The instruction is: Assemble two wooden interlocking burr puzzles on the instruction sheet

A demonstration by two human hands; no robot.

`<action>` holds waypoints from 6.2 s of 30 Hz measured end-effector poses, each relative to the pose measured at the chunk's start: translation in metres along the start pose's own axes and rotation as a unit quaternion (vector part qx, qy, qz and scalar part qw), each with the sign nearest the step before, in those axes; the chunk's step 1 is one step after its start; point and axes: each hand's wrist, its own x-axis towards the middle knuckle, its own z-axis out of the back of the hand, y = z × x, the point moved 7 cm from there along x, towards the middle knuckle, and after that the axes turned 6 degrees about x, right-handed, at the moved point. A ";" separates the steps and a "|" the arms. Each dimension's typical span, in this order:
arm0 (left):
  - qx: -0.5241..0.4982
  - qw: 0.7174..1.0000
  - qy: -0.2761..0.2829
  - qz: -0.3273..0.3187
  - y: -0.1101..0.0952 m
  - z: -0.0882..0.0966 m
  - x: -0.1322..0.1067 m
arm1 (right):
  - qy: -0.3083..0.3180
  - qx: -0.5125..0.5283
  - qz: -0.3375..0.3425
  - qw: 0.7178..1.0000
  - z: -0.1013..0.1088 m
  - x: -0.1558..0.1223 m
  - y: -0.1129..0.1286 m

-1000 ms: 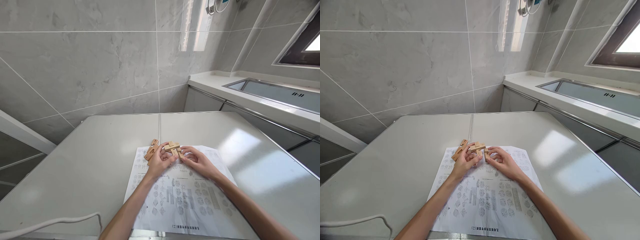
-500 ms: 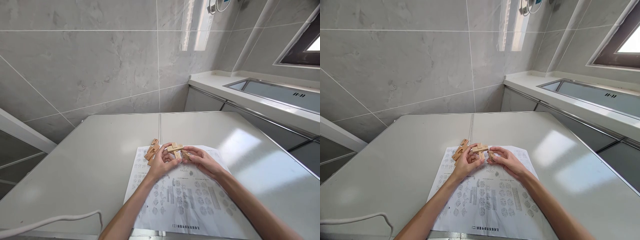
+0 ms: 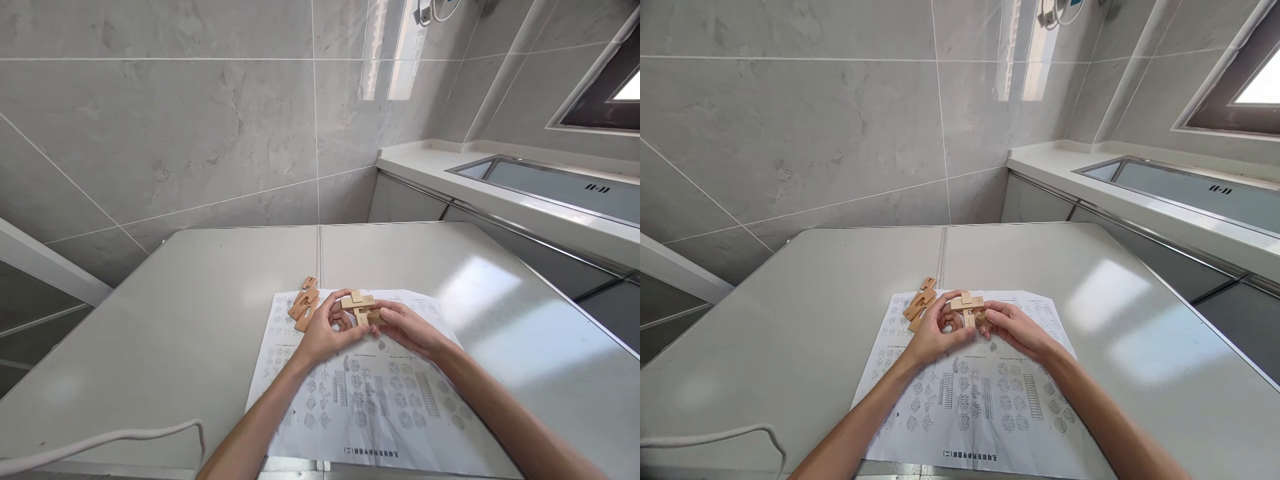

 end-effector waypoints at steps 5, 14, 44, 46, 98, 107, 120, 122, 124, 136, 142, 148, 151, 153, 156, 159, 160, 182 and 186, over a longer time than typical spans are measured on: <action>0.004 0.999 0.038 -0.014 -0.005 -0.006 -0.002 | 0.025 0.011 -0.011 1.000 -0.005 -0.001 0.000; 0.044 0.997 0.066 -0.007 -0.003 -0.007 -0.003 | 0.040 0.037 -0.030 0.998 -0.007 -0.003 -0.002; 0.050 0.985 0.160 -0.040 -0.002 -0.017 -0.001 | 0.127 0.028 -0.011 0.991 -0.016 -0.008 0.002; 0.045 0.986 0.158 -0.036 -0.002 -0.017 -0.001 | 0.118 0.025 -0.005 0.993 -0.014 -0.007 0.001; 0.001 0.995 0.094 -0.032 -0.007 -0.014 -0.002 | 0.003 -0.133 0.046 0.990 -0.008 -0.007 0.000; 0.022 0.997 0.069 -0.014 0.000 -0.010 -0.001 | -0.010 -0.033 0.013 0.999 -0.005 -0.002 -0.007; -0.017 0.998 0.055 -0.025 -0.004 -0.010 -0.002 | -0.159 0.321 0.013 0.934 0.048 0.005 -0.017; -0.014 0.998 0.055 -0.021 -0.003 -0.010 -0.002 | -0.173 0.317 0.038 0.932 0.054 0.005 -0.017; -0.012 0.998 0.056 -0.018 -0.002 -0.010 -0.002 | -0.187 0.311 0.063 0.930 0.060 0.004 -0.017; 0.000 0.997 0.069 -0.018 -0.002 -0.011 -0.002 | -0.247 0.423 0.092 0.867 0.078 -0.001 -0.029; 0.002 0.997 0.075 -0.024 -0.001 -0.012 -0.001 | -0.250 0.457 0.092 0.848 0.075 -0.003 -0.029; 0.005 0.997 0.077 -0.027 -0.003 -0.011 -0.002 | -0.258 0.496 0.098 0.823 0.070 -0.006 -0.024; 0.007 0.996 0.080 -0.028 -0.003 -0.011 -0.002 | -0.257 0.514 0.094 0.813 0.066 -0.007 -0.022; 0.006 0.996 0.082 -0.028 -0.003 -0.012 -0.002 | -0.254 0.513 0.091 0.815 0.065 -0.007 -0.021; 0.003 0.996 0.084 -0.028 -0.003 -0.012 -0.002 | -0.242 0.499 0.082 0.828 0.062 -0.005 -0.021; 0.002 0.996 0.085 -0.031 -0.003 -0.013 -0.001 | -0.215 0.468 0.061 0.855 0.055 -0.002 -0.021; 0.001 0.996 0.084 -0.033 -0.003 -0.013 -0.001 | -0.204 0.453 0.050 0.866 0.051 -0.001 -0.021; 0.493 0.820 -0.275 -0.091 -0.006 0.058 0.000 | -0.100 0.144 -0.017 0.984 0.009 0.000 -0.011; 0.547 0.788 -0.276 -0.060 0.000 0.062 0.001 | -0.097 0.140 -0.024 0.985 0.008 0.001 -0.011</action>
